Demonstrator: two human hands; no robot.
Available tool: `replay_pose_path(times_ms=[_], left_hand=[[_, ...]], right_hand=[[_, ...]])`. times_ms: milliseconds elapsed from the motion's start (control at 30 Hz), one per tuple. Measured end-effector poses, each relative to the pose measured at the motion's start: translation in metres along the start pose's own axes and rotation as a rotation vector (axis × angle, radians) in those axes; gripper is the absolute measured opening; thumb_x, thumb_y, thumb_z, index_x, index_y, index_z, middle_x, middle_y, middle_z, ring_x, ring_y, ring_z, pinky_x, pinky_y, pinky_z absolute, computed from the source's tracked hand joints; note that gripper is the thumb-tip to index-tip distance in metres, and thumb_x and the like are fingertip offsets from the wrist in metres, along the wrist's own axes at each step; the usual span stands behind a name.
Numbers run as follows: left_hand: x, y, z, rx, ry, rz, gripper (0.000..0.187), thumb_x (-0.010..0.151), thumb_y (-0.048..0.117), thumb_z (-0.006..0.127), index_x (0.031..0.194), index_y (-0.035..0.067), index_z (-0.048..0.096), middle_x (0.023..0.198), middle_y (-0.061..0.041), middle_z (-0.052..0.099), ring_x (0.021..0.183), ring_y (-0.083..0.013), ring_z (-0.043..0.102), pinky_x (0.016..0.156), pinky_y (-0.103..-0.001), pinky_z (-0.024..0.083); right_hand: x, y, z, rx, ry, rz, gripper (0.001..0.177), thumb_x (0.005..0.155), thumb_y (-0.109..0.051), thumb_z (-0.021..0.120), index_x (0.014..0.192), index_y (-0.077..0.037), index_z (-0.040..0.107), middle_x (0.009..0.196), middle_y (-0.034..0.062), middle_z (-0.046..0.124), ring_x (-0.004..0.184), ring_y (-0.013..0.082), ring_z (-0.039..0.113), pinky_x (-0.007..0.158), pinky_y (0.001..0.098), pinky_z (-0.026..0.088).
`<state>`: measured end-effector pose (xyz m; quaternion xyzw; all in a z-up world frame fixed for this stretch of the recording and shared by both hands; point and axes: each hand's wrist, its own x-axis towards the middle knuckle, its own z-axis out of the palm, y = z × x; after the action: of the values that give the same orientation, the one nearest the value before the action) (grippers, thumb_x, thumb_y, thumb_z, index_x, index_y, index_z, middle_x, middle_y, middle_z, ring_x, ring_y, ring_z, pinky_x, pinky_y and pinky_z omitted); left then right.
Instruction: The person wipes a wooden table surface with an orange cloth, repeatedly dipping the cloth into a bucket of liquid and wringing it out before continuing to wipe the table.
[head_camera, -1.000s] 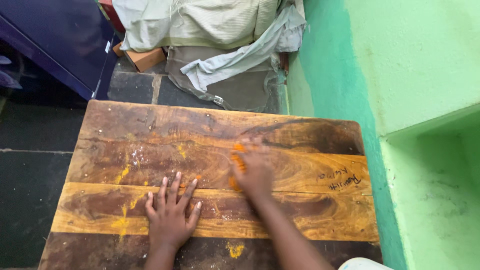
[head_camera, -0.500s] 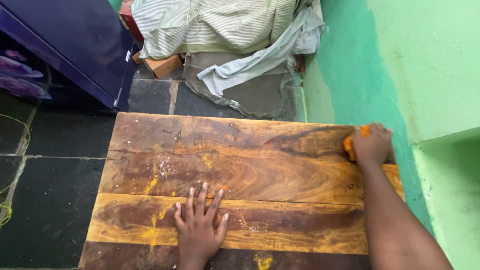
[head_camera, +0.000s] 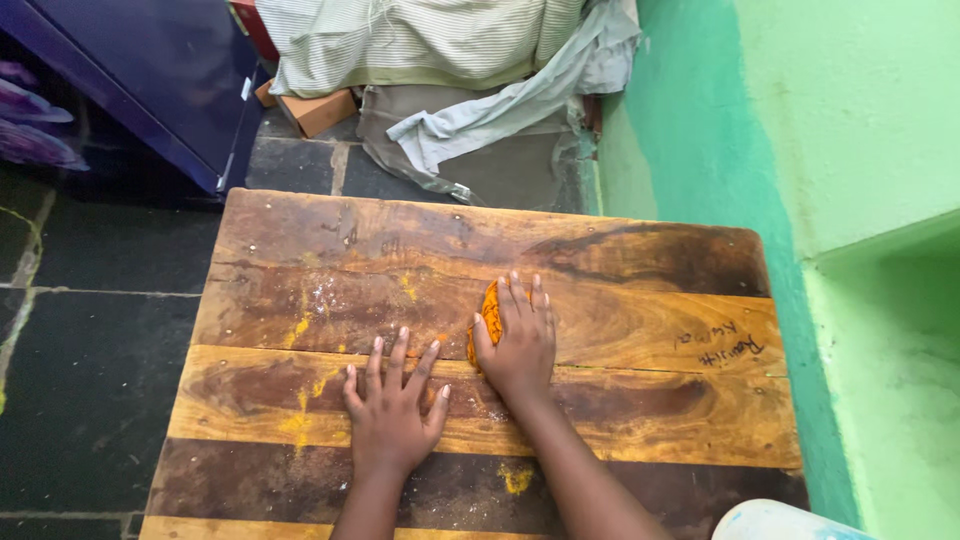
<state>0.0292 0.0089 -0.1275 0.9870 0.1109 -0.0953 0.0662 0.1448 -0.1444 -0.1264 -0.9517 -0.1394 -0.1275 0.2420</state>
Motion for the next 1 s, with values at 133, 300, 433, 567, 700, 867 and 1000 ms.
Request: replay_pose_path(times_ms=[133,300,433,567,700,867,1000], left_hand=[[-0.001,0.0,-0.004,-0.031,0.025,0.013,0.07,0.093,0.058,0.042,0.16,0.046,0.025,0.172,0.0,0.013,0.152,-0.03,0.012,0.116,-0.066,0.009],[0.006,-0.001,-0.006,-0.056,-0.024,0.046,0.07,0.094,0.057,0.04,0.16,0.045,0.022,0.174,0.0,0.011,0.152,-0.031,0.01,0.115,-0.066,0.008],[-0.009,-0.009,-0.003,-0.165,0.189,0.109,0.063,0.095,0.057,0.046,0.154,0.039,0.033,0.164,-0.006,0.026,0.151,-0.0338,0.019,0.116,-0.064,0.016],[0.012,-0.055,-0.018,-0.257,0.095,0.273,0.064,0.096,0.058,0.055,0.153,0.034,0.04,0.159,-0.011,0.035,0.146,-0.037,0.028,0.114,-0.064,0.022],[0.038,-0.167,-0.036,-0.207,0.153,0.137,0.069,0.095,0.054,0.056,0.155,0.024,0.041,0.152,-0.013,0.046,0.143,-0.034,0.038,0.114,-0.057,0.033],[0.059,-0.217,-0.034,-0.154,0.437,0.062,0.084,0.088,0.054,0.063,0.155,0.01,0.041,0.155,-0.02,0.041,0.143,-0.0373,0.037,0.114,-0.052,0.031],[0.05,-0.217,-0.025,-0.169,0.408,0.04,0.081,0.087,0.055,0.064,0.152,0.013,0.044,0.158,-0.014,0.039,0.148,-0.0332,0.035,0.118,-0.049,0.032]], right_hand=[[-0.003,-0.002,0.004,-0.051,0.016,0.017,0.059,0.09,-0.037,0.066,0.141,-0.007,0.059,0.152,0.0127,0.052,0.149,0.0379,0.035,0.122,0.0524,0.026],[0.008,-0.001,0.004,-0.044,0.073,0.001,0.056,0.09,-0.035,0.065,0.139,-0.008,0.062,0.152,0.0163,0.052,0.148,0.0395,0.037,0.122,0.0518,0.025],[-0.007,-0.008,0.006,-0.066,0.036,0.003,0.054,0.089,-0.035,0.067,0.136,-0.009,0.064,0.152,0.017,0.052,0.148,0.0398,0.038,0.124,0.0519,0.025],[-0.001,-0.003,0.005,-0.111,0.05,0.008,0.051,0.091,-0.033,0.066,0.136,-0.01,0.066,0.152,0.019,0.052,0.148,0.041,0.038,0.123,0.0531,0.025],[0.003,-0.007,0.014,-0.082,0.071,-0.016,0.049,0.091,-0.033,0.066,0.134,-0.009,0.068,0.152,0.0178,0.054,0.148,0.0408,0.041,0.125,0.053,0.026],[0.001,-0.003,0.01,-0.093,0.099,-0.011,0.048,0.091,-0.033,0.068,0.134,-0.01,0.069,0.153,0.0192,0.054,0.146,0.0417,0.044,0.124,0.0523,0.028],[-0.005,-0.002,0.015,-0.069,0.083,0.005,0.049,0.092,-0.035,0.068,0.135,-0.012,0.068,0.154,0.0191,0.053,0.147,0.0404,0.043,0.125,0.0516,0.028]])
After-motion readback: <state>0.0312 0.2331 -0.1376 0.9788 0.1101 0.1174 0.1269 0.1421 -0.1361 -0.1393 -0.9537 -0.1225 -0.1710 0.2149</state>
